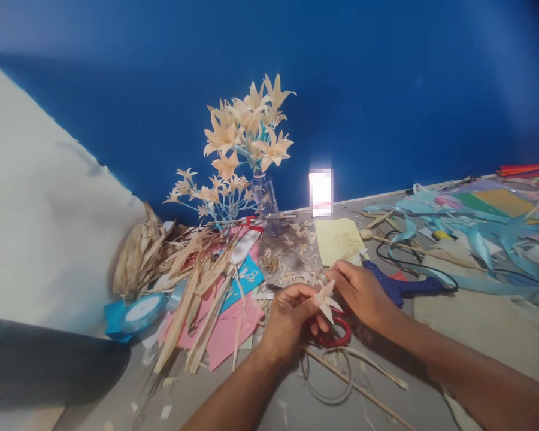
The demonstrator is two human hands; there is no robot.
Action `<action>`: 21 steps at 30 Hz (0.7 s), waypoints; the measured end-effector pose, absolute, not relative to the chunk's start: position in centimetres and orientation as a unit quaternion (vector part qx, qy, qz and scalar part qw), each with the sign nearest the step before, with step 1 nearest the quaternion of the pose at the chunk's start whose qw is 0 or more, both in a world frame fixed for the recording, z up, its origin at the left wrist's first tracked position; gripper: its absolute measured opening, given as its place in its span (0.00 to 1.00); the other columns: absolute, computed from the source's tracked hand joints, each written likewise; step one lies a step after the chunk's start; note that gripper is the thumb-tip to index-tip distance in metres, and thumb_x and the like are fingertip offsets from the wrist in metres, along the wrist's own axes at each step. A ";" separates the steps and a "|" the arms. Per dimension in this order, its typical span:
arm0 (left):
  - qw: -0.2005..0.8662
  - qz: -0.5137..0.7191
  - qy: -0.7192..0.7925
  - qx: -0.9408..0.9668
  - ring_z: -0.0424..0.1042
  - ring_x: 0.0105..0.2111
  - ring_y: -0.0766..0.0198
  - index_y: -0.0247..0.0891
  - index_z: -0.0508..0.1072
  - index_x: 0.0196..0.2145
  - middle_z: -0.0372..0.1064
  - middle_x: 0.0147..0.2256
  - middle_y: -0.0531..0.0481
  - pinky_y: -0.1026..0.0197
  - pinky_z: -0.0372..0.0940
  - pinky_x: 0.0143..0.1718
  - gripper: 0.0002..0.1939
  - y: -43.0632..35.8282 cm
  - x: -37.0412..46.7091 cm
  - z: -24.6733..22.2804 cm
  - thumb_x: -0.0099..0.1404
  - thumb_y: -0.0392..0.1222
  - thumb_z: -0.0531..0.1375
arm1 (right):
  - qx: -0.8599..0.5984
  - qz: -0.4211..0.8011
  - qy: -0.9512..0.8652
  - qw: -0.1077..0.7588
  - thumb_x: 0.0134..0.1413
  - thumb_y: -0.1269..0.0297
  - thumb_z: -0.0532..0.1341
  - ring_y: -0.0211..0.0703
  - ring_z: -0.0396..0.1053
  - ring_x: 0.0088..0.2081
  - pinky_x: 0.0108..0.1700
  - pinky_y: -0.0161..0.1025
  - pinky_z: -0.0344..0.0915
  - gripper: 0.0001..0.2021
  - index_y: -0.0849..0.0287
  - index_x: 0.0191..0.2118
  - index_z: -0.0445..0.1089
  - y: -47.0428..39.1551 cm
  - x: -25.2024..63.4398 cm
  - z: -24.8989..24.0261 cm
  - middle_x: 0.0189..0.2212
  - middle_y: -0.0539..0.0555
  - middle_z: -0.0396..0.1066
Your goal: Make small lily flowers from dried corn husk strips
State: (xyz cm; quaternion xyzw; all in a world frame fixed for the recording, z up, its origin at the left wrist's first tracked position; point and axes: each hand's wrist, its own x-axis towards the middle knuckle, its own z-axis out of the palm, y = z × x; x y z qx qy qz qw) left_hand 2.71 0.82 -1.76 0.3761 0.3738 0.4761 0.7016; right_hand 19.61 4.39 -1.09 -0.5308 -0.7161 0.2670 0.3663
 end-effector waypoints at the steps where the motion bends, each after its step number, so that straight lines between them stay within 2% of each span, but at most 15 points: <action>1: 0.697 0.477 0.377 0.381 0.67 0.15 0.69 0.35 0.74 0.29 0.73 0.17 0.50 0.70 0.58 0.17 0.13 0.7 2.7 -1.6 0.55 0.46 0.71 | -0.538 0.246 -0.721 0.360 0.64 0.53 0.50 0.40 0.57 0.22 0.27 0.37 0.51 0.19 0.54 0.23 0.54 4.6 19.7 -1.3 0.18 0.48 0.61; 4: 0.699 0.497 0.354 0.373 0.69 0.16 0.67 0.36 0.73 0.29 0.73 0.18 0.50 0.69 0.58 0.17 0.14 0.7 2.5 -1.2 0.55 0.46 0.71 | -0.546 0.216 -0.738 0.333 0.66 0.53 0.49 0.40 0.57 0.23 0.28 0.38 0.49 0.20 0.55 0.23 0.55 5.2 20.0 -1.7 0.19 0.49 0.61; 7: 0.723 0.514 0.312 0.340 0.64 0.14 0.71 0.35 0.74 0.31 0.72 0.19 0.51 0.70 0.54 0.17 0.14 1.0 2.0 -0.7 0.55 0.46 0.71 | -0.481 0.277 -0.778 0.294 0.69 0.51 0.46 0.40 0.60 0.24 0.28 0.36 0.51 0.24 0.57 0.24 0.61 4.9 19.9 -1.6 0.21 0.50 0.64; 10: 0.733 0.535 0.298 0.296 0.61 0.15 0.75 0.34 0.74 0.31 0.74 0.24 0.51 0.70 0.55 0.19 0.15 1.5 1.6 -0.4 0.52 0.45 0.73 | -0.388 0.339 -0.816 0.263 0.68 0.50 0.50 0.38 0.61 0.24 0.27 0.35 0.53 0.25 0.59 0.22 0.64 3.8 19.2 -1.3 0.20 0.50 0.66; 13: 0.722 0.557 0.307 0.271 0.60 0.16 0.76 0.34 0.73 0.29 0.73 0.25 0.54 0.69 0.57 0.21 0.15 1.9 1.5 -0.3 0.51 0.43 0.73 | -0.333 0.342 -0.822 0.311 0.64 0.57 0.58 0.38 0.67 0.29 0.33 0.34 0.58 0.15 0.58 0.28 0.69 2.7 18.6 -1.3 0.27 0.51 0.72; 15: 0.709 0.566 0.316 0.279 0.60 0.16 0.75 0.35 0.72 0.29 0.70 0.22 0.55 0.69 0.56 0.20 0.15 2.0 1.5 -0.4 0.52 0.43 0.73 | -0.340 0.325 -0.810 0.350 0.62 0.61 0.60 0.39 0.69 0.32 0.36 0.34 0.60 0.08 0.57 0.32 0.72 2.4 18.6 -1.5 0.30 0.52 0.74; 16: 0.703 0.568 0.320 0.285 0.59 0.16 0.75 0.35 0.71 0.29 0.70 0.22 0.56 0.69 0.55 0.20 0.15 2.0 1.5 -0.4 0.52 0.43 0.73 | -0.350 0.315 -0.807 0.357 0.62 0.62 0.59 0.39 0.69 0.31 0.35 0.34 0.60 0.08 0.57 0.33 0.72 2.5 18.7 -1.5 0.29 0.51 0.74; 19: 0.704 0.556 0.322 0.302 0.60 0.15 0.74 0.35 0.71 0.28 0.69 0.22 0.55 0.69 0.54 0.20 0.15 2.0 1.6 -0.7 0.55 0.45 0.71 | -0.379 0.291 -0.806 0.350 0.67 0.61 0.54 0.37 0.64 0.25 0.29 0.34 0.56 0.17 0.58 0.26 0.69 2.9 19.3 -1.4 0.21 0.50 0.69; 21: 0.710 0.544 0.320 0.312 0.60 0.16 0.74 0.34 0.70 0.27 0.70 0.22 0.54 0.69 0.54 0.20 0.15 2.0 1.8 -0.9 0.57 0.46 0.70 | -0.393 0.277 -0.804 0.350 0.68 0.60 0.52 0.37 0.62 0.23 0.28 0.34 0.54 0.20 0.58 0.24 0.66 3.1 19.5 -1.2 0.19 0.50 0.67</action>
